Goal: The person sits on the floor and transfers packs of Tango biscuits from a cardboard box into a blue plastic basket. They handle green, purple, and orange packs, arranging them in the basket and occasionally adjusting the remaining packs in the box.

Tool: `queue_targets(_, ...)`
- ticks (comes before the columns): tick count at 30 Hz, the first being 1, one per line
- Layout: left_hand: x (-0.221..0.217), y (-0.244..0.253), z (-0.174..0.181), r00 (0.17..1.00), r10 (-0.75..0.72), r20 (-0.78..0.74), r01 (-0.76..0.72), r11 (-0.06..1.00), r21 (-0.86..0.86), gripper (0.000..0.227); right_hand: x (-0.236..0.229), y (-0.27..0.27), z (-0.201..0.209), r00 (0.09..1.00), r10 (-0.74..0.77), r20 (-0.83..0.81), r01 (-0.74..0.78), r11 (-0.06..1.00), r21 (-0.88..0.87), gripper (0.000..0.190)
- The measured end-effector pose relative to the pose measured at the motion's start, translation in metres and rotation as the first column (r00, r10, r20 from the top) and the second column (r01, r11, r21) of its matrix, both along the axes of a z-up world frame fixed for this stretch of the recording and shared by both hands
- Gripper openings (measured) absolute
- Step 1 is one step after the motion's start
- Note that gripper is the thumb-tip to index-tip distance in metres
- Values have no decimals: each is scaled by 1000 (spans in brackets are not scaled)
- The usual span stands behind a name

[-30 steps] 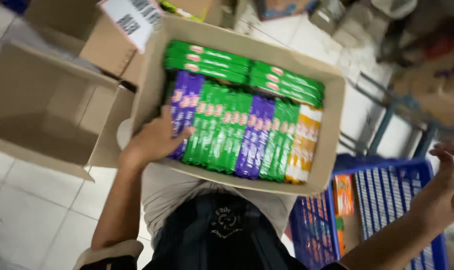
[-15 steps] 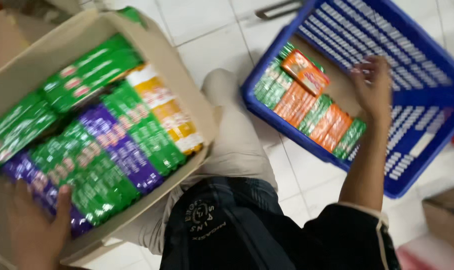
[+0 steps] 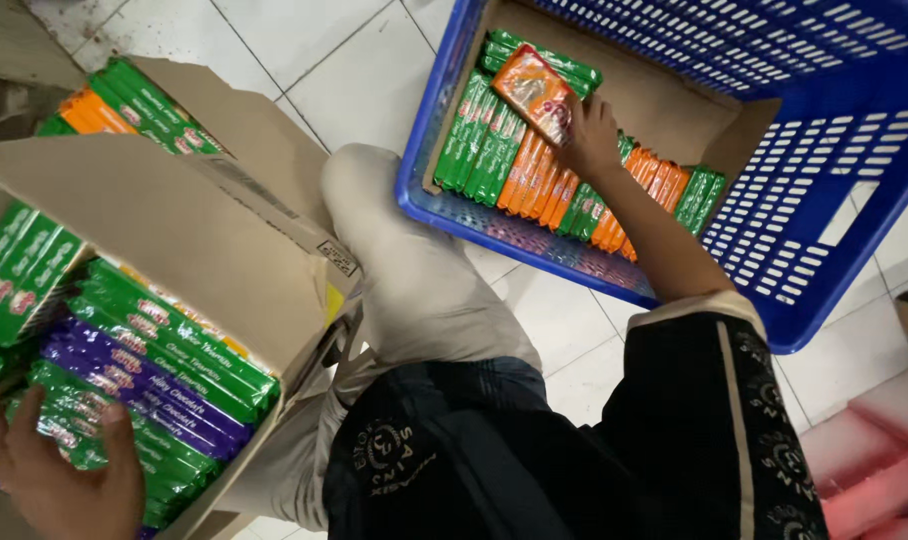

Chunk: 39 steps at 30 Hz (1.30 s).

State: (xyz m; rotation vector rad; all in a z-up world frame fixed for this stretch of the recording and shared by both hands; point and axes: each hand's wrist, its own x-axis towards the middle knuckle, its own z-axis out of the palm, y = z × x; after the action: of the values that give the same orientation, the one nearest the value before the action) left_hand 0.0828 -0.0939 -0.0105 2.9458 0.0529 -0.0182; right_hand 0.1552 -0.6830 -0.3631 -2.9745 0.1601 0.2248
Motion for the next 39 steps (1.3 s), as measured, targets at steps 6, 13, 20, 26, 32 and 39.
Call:
queue_targets(6,-4,6,-10,995,-70,66,68,997,40,57,-35,4,-3,987,-126,-100,146,963,227,86)
queue_targets(13,-4,10,-16,1000,6,27,-8,996,93,55,-39,-11,0,942,336,30,-331,906,262,92)
queue_targets(20,-7,11,-18,999,-25,19,23,991,134,55,45,-17,10,973,218,-76,-200,960,195,74)
queue_targets(26,-26,20,-6,997,57,42,-67,957,282,56,84,-6,-7,1000,4,-7,-2,961,277,70)
queue_targets(32,-50,59,-13,993,118,25,-120,942,313,59,110,-8,-2,991,2,-135,26,978,206,66)
queue_targets(39,-43,34,9,921,261,-290,-296,951,-86,72,81,-34,34,924,236,300,-144,943,-300,80)
